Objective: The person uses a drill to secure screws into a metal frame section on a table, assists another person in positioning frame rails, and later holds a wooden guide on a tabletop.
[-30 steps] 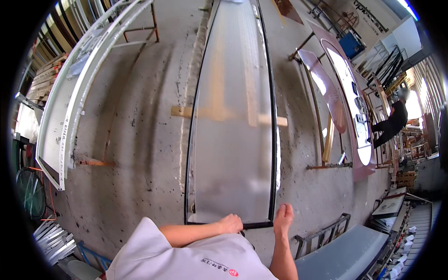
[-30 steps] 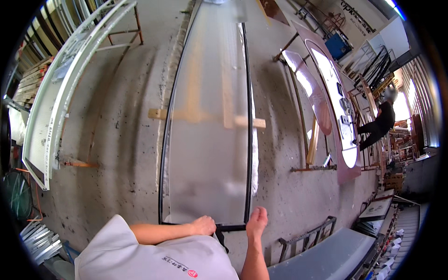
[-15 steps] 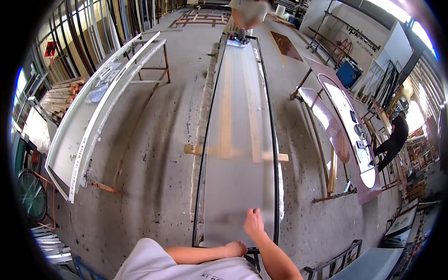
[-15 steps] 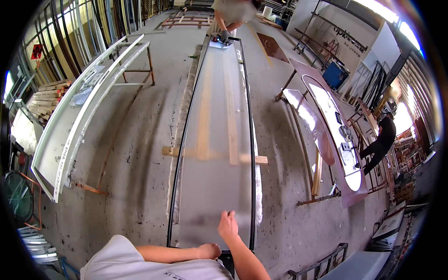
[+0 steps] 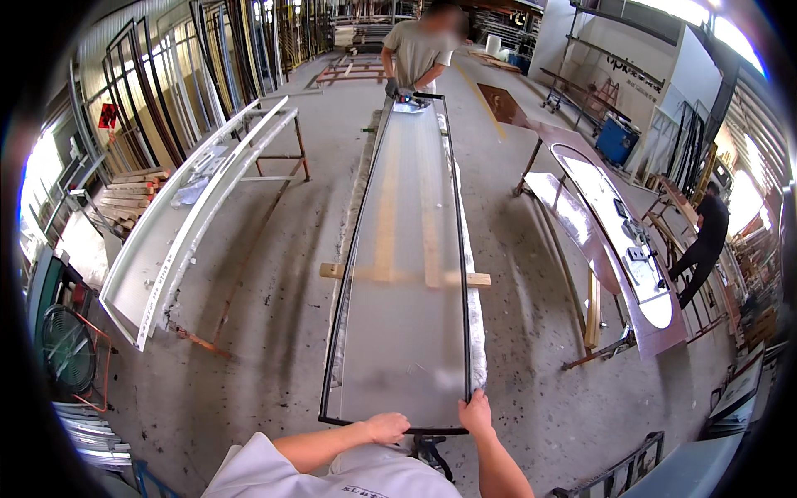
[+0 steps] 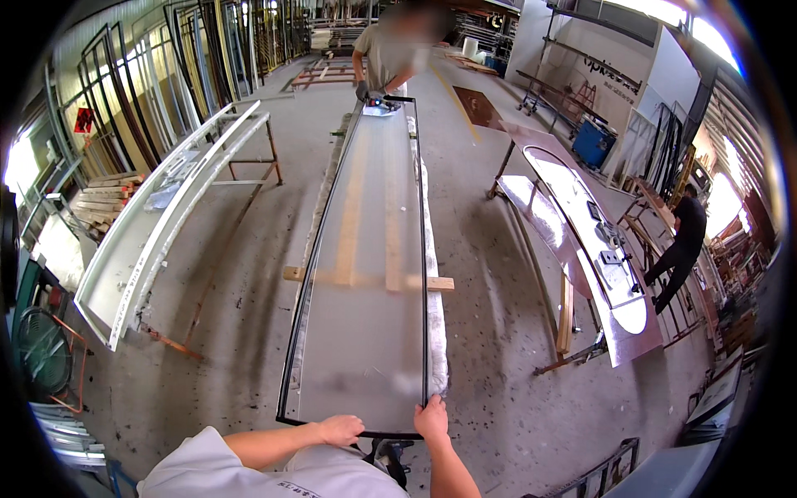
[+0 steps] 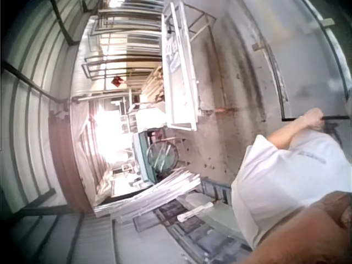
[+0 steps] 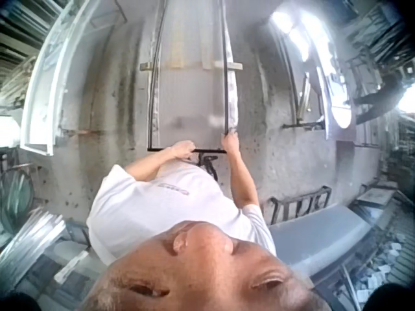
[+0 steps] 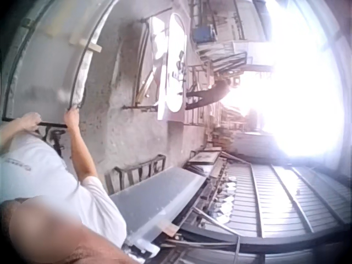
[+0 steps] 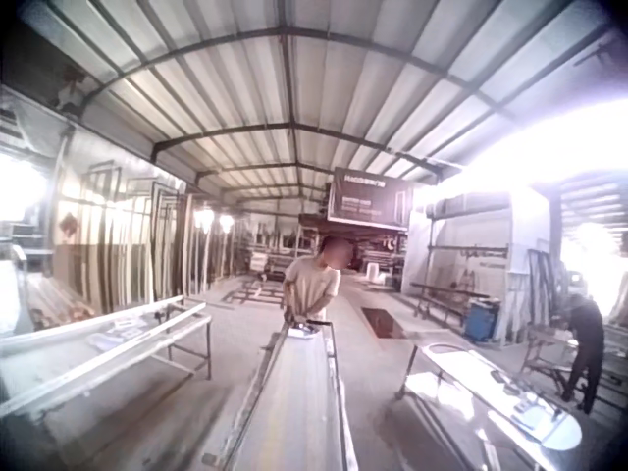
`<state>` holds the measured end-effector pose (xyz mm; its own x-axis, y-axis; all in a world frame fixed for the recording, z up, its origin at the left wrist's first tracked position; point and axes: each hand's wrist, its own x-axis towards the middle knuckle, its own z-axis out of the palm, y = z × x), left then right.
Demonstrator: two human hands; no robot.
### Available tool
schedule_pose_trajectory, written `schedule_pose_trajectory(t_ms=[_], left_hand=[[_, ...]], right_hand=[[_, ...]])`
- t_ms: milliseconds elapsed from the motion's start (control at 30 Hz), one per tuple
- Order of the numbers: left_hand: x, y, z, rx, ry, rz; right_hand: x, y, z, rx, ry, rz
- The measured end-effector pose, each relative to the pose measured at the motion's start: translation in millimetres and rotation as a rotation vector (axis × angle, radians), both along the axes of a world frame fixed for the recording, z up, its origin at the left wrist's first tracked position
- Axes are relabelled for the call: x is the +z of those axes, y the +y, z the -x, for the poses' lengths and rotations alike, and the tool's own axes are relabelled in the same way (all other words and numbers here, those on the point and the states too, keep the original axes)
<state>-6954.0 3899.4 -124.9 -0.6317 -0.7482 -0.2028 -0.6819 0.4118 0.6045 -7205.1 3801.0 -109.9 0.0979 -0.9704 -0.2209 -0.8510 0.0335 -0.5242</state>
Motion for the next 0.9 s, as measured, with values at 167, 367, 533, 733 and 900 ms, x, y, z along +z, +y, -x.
schedule_pose_trajectory(t_ms=[167,367,533,733,900], left_hand=[[9.5,12.6,-9.5,0.131,-0.072,-0.031],[40.3,12.0,-16.8,0.239,-0.079,-0.135],[63.5,11.7,-17.2,0.286,-0.096,-0.077],[93.2,30.0,-37.5,0.368,0.116,0.018],[110.4,53.0,-58.3,0.357,0.317,0.041]], right_hand=[[8.9,-2.3,-1.6,0.030,-0.061,0.002],[3.5,-3.4,-1.4,0.017,-0.104,-0.003],[8.9,-4.5,-6.7,-0.029,-0.099,0.012],[-13.8,-11.1,4.7,-0.088,-0.121,0.156],[-24.0,-11.2,33.0,-0.120,-0.076,0.224]])
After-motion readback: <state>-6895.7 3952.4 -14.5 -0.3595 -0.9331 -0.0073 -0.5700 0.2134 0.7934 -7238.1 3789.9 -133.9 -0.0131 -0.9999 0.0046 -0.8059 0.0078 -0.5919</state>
